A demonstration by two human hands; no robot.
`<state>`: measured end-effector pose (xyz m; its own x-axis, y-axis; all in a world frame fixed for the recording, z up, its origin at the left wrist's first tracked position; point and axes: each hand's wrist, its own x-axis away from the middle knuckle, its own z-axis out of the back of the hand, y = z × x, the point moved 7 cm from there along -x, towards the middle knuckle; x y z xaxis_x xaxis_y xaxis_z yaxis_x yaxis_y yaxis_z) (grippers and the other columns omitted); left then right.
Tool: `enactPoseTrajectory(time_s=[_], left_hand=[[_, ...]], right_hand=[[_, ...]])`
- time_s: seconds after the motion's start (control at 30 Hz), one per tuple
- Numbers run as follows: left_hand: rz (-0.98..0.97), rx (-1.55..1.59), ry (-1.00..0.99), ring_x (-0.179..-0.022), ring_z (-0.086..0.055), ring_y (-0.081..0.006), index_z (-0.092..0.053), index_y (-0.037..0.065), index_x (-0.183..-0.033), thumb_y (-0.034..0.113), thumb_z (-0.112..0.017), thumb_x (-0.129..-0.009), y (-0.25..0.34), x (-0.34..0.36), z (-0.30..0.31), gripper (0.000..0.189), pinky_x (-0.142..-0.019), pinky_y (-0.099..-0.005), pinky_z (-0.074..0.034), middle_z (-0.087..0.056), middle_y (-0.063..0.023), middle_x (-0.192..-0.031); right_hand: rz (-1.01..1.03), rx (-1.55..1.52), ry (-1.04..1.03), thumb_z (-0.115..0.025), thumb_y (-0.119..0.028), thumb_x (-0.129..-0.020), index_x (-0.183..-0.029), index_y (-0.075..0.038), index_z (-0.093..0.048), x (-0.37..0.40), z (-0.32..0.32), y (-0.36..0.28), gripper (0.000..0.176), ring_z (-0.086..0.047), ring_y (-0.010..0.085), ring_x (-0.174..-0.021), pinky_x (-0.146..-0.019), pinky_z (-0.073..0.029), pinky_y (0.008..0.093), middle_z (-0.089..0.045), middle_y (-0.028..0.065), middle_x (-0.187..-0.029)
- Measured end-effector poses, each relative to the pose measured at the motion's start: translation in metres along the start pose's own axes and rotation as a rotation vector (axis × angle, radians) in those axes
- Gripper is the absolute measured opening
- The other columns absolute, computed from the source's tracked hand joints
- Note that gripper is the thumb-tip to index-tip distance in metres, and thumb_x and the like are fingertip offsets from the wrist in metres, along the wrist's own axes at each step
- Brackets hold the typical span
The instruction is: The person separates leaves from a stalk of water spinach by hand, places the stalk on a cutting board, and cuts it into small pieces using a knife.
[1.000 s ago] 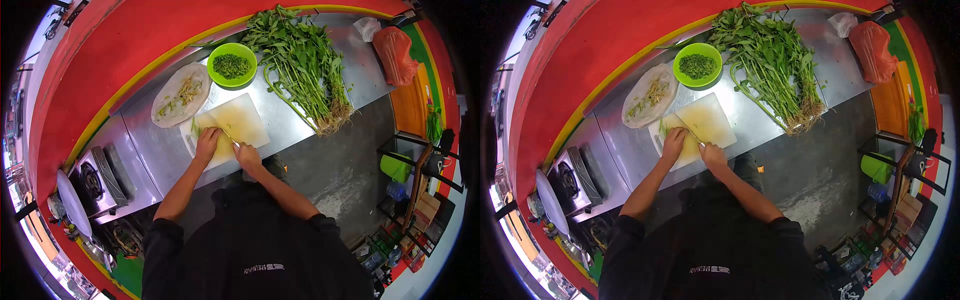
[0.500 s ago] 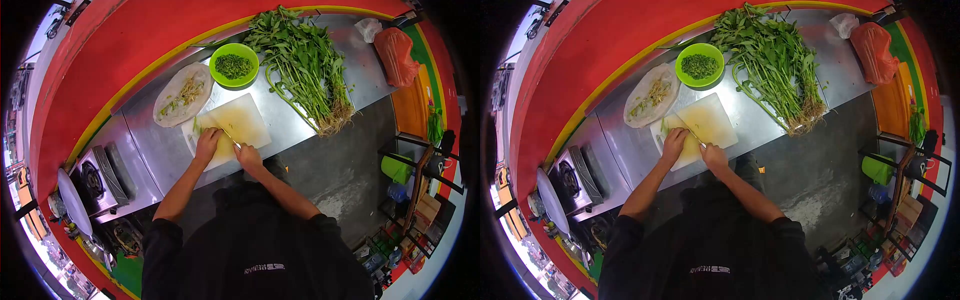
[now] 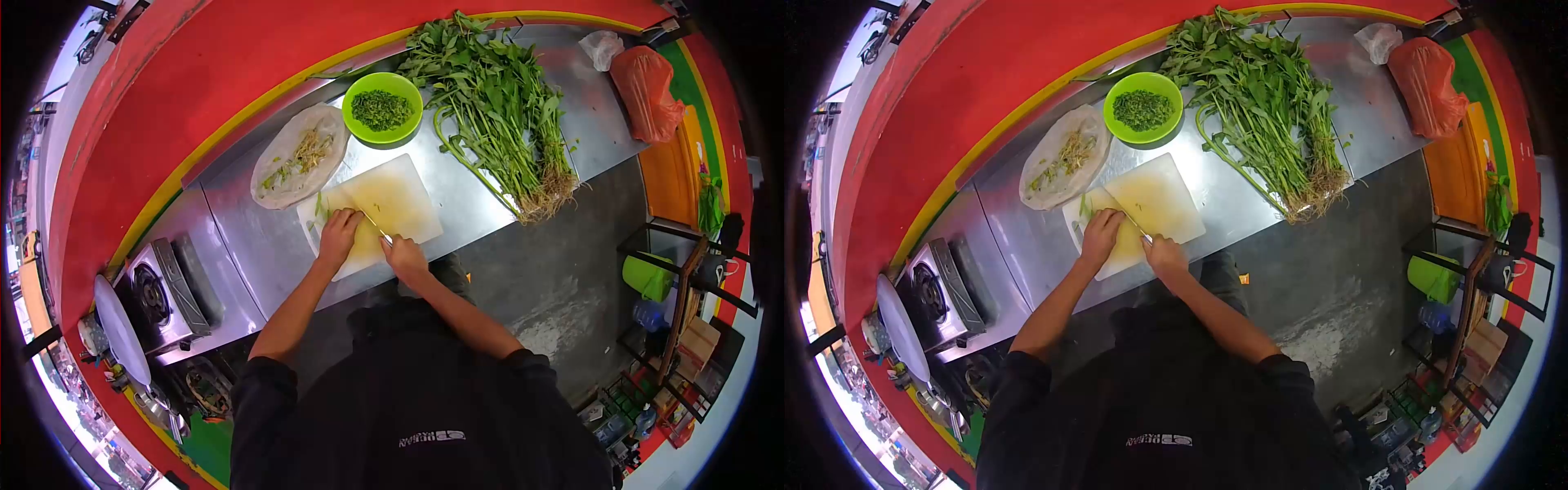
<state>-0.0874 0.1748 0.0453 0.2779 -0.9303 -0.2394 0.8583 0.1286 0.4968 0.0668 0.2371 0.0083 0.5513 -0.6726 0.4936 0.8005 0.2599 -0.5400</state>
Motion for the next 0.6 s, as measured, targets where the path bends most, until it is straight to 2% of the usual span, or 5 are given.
enactPoseTrajectory(time_s=[0.17, 0.27, 0.33, 0.4, 0.6], left_hand=[[0.003, 0.006, -0.012, -0.093, -0.061, -0.0293, -0.067, 0.001, -0.106, 0.0, -0.061, -0.078, -0.002, 0.002, -0.002, 0.029, -0.081, -0.039, -0.052, -0.061, -0.0118, -0.099], [-0.014, 0.008, 0.051, -0.092, -0.061, -0.0295, -0.067, 0.001, -0.106, 0.0, -0.061, -0.078, -0.003, 0.002, -0.005, 0.028, -0.081, -0.0395, -0.052, -0.062, -0.0114, -0.099], [-0.003, 0.048, 0.029, -0.092, -0.061, -0.0327, -0.067, 0.002, -0.106, -0.001, -0.063, -0.079, -0.004, 0.002, -0.004, 0.027, -0.081, -0.0413, -0.051, -0.063, -0.0123, -0.102], [0.006, 0.032, 0.019, -0.091, -0.061, -0.0326, -0.067, 0.002, -0.105, -0.001, -0.063, -0.079, -0.003, 0.002, -0.002, 0.027, -0.08, -0.0411, -0.051, -0.063, -0.0122, -0.101], [0.014, 0.022, -0.003, -0.091, -0.061, -0.0318, -0.068, 0.003, -0.106, -0.002, -0.063, -0.079, 0.0, 0.004, 0.001, 0.028, -0.08, -0.0404, -0.051, -0.063, -0.0123, -0.101]], right_hand=[[0.018, -0.044, -0.036, -0.056, -0.044, -0.098, -0.095, 0.004, -0.067, 0.001, 0.003, -0.004, 0.05, -0.067, 0.0491, -0.082, -0.073, -0.054, 0.0576, -0.066, 0.0332, -0.084], [0.016, -0.064, -0.052, -0.057, -0.044, -0.098, -0.096, 0.005, -0.066, 0.005, 0.002, 0.0, 0.05, -0.067, 0.049, -0.081, -0.073, -0.054, 0.0578, -0.066, 0.0331, -0.084], [0.0, -0.046, -0.057, -0.057, -0.043, -0.098, -0.097, 0.005, -0.066, 0.004, -0.006, 0.007, 0.05, -0.067, 0.0491, -0.081, -0.073, -0.054, 0.0578, -0.066, 0.0328, -0.084], [0.035, -0.031, 0.028, -0.057, -0.043, -0.098, -0.095, 0.006, -0.066, 0.001, -0.004, 0.004, 0.049, -0.067, 0.0491, -0.08, -0.072, -0.054, 0.0578, -0.067, 0.032, -0.083], [0.079, 0.0, 0.04, -0.057, -0.043, -0.098, -0.091, 0.004, -0.066, -0.008, -0.004, -0.004, 0.049, -0.067, 0.0492, -0.078, -0.071, -0.055, 0.0569, -0.066, 0.0322, -0.08]])
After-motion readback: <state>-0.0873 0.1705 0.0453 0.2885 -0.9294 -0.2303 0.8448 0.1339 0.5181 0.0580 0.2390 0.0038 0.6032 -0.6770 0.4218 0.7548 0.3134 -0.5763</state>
